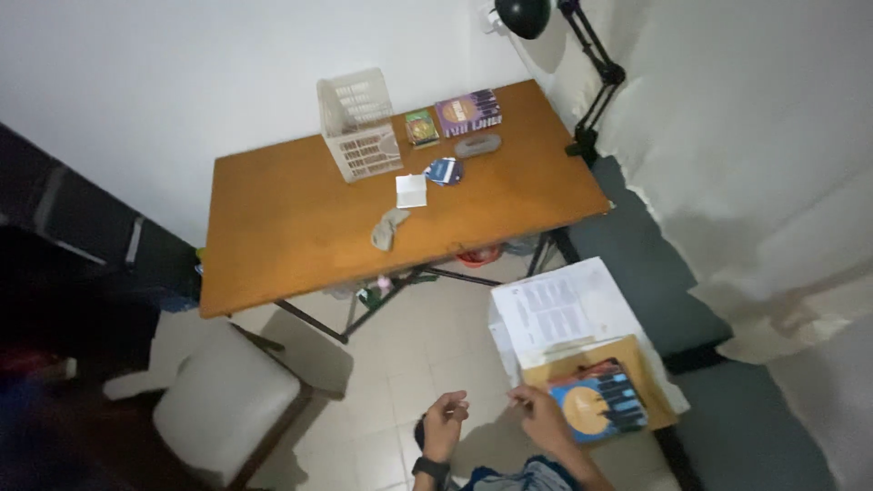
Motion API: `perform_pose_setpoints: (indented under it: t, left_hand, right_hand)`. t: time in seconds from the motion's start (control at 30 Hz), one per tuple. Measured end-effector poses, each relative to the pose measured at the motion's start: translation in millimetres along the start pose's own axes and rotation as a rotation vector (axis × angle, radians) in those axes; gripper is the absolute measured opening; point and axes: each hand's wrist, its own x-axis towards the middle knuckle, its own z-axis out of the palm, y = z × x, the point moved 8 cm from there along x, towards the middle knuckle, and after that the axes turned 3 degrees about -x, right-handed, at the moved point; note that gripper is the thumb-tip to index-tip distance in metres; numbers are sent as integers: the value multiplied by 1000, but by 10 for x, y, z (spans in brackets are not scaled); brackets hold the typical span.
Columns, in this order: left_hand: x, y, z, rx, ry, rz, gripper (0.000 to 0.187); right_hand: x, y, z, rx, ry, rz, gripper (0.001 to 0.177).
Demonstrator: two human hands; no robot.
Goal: Moving various items like books, envelopes, and a notebook from a desk into a box on the floor.
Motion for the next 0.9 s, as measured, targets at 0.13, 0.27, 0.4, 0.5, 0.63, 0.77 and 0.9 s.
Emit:
perform_pose_setpoints:
  t: [0.13,0.27,0.4,0.5,0.63,0.77,0.9]
  left_hand:
    - [537,455,-427,128,-54,-49,25]
    - [1090,745,-918,212,-107,10,23]
    - [1665,1079,-1238,256,-129,96,25]
    - [2008,1350,-1279,246,-149,105,25]
    - [2462,1465,-1121,277,-178,90,24]
    - [2985,1678,-849,214,-245,164,24]
    - [3729,1972,-517,183,-271,167,26]
  right_hand:
    - [722,-155,237,-22,8,-7,46]
    - [1172,-775,461,-62,64,156,36]
    - [1549,-1239,665,-46,176,-19,36]
    - [1818,-1207,775,-41,191,-39,37]
    - [2138,-1078,683,-77,198,29,29]
    - [2734,-925,494,-115,218,100,27]
    - [3596,-933,228,-179,297,-27,29]
